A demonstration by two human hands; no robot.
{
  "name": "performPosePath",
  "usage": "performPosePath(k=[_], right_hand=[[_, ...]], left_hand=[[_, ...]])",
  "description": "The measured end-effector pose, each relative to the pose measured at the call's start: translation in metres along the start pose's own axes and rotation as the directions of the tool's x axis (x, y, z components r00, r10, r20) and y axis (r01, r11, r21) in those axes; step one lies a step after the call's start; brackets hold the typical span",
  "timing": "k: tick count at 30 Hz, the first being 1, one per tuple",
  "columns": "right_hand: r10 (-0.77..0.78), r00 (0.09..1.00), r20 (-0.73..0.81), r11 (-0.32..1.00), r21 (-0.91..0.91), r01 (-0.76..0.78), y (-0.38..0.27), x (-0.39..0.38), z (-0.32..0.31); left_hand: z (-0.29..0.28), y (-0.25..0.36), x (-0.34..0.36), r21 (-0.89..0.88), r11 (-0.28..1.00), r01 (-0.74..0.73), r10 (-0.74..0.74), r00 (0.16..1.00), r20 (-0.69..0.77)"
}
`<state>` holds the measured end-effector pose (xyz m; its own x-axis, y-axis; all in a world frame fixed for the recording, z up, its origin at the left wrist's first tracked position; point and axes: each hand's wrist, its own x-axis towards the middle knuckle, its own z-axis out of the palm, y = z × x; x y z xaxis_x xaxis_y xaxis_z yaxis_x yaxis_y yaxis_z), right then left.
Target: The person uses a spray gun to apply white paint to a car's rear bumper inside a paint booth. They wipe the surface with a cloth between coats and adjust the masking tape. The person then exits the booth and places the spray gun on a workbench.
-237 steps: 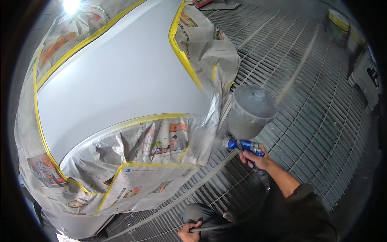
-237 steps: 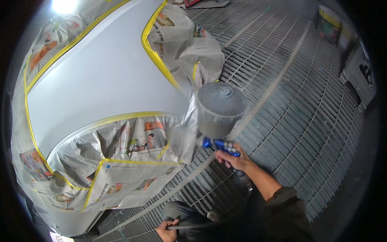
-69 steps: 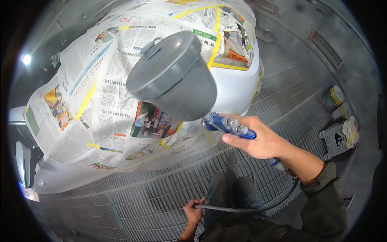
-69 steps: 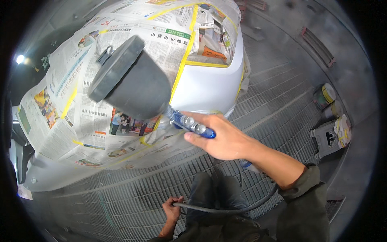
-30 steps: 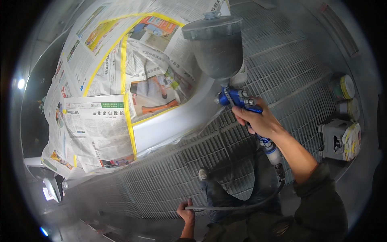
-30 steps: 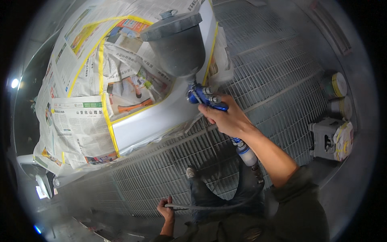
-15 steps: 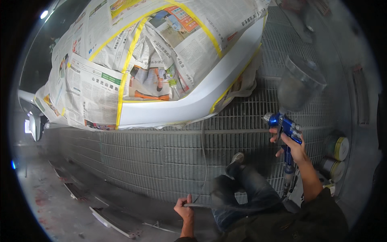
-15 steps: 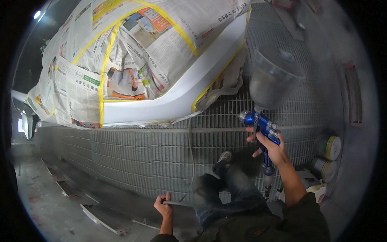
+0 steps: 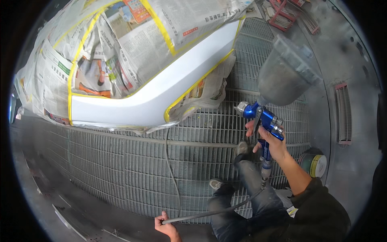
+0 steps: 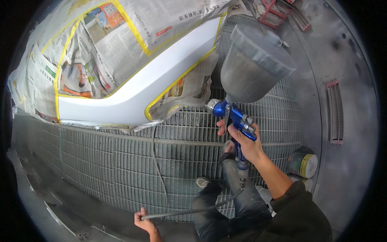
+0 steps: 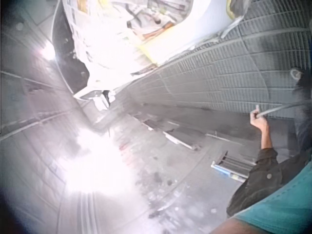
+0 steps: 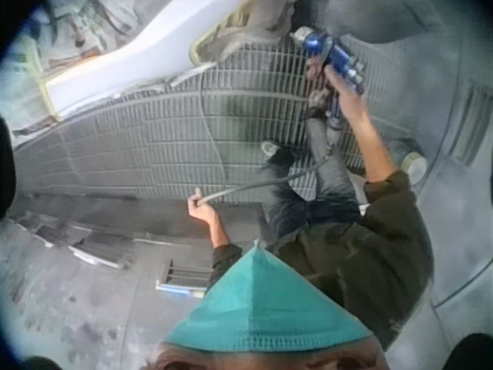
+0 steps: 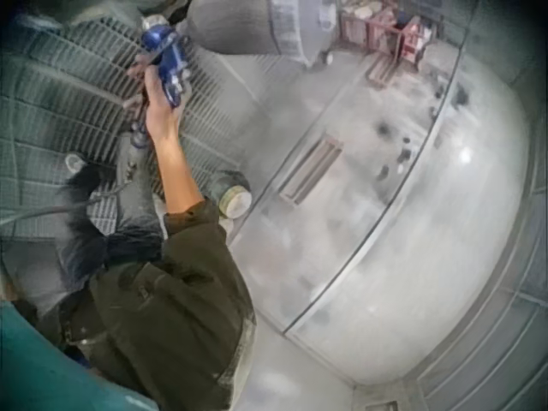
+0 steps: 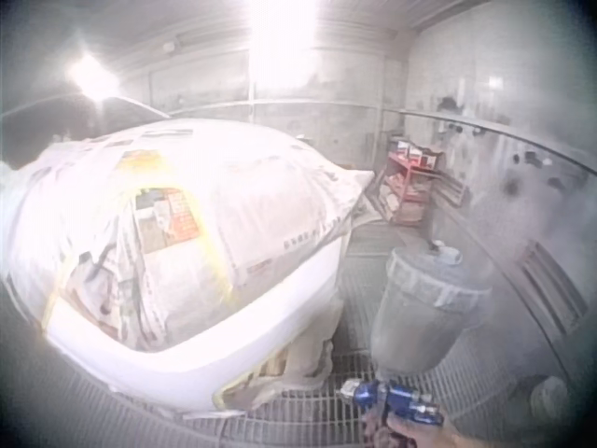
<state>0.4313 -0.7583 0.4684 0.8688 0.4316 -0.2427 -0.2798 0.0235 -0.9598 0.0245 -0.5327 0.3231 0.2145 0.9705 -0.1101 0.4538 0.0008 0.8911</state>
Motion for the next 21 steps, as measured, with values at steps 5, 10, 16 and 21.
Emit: performPosePath(k=[5,10,16,21], right_hand=[[-0.136,0.990,0.029,0.990,-0.044,0.138,-0.001,0.043,-0.028],[-0.134,0.987,-0.092,0.989,-0.070,0.127,0.003,0.080,-0.078],[-0.039,0.999,0.008,0.994,-0.100,0.040,-0.009,0.096,-0.077],[-0.032,0.971,0.238,0.989,-0.131,0.065,-0.006,0.100,-0.016]], left_hand=[[0.003,-0.044,-0.032,0.037,0.998,-0.044,0.048,0.995,-0.092],[0.061,0.011,-0.063,0.131,0.986,0.100,-0.084,0.989,-0.123],[0.087,-0.004,-0.090,-0.120,0.991,0.061,-0.092,0.957,-0.276],[0.060,-0.018,-0.110,-0.102,0.993,0.057,-0.095,0.905,-0.415]])
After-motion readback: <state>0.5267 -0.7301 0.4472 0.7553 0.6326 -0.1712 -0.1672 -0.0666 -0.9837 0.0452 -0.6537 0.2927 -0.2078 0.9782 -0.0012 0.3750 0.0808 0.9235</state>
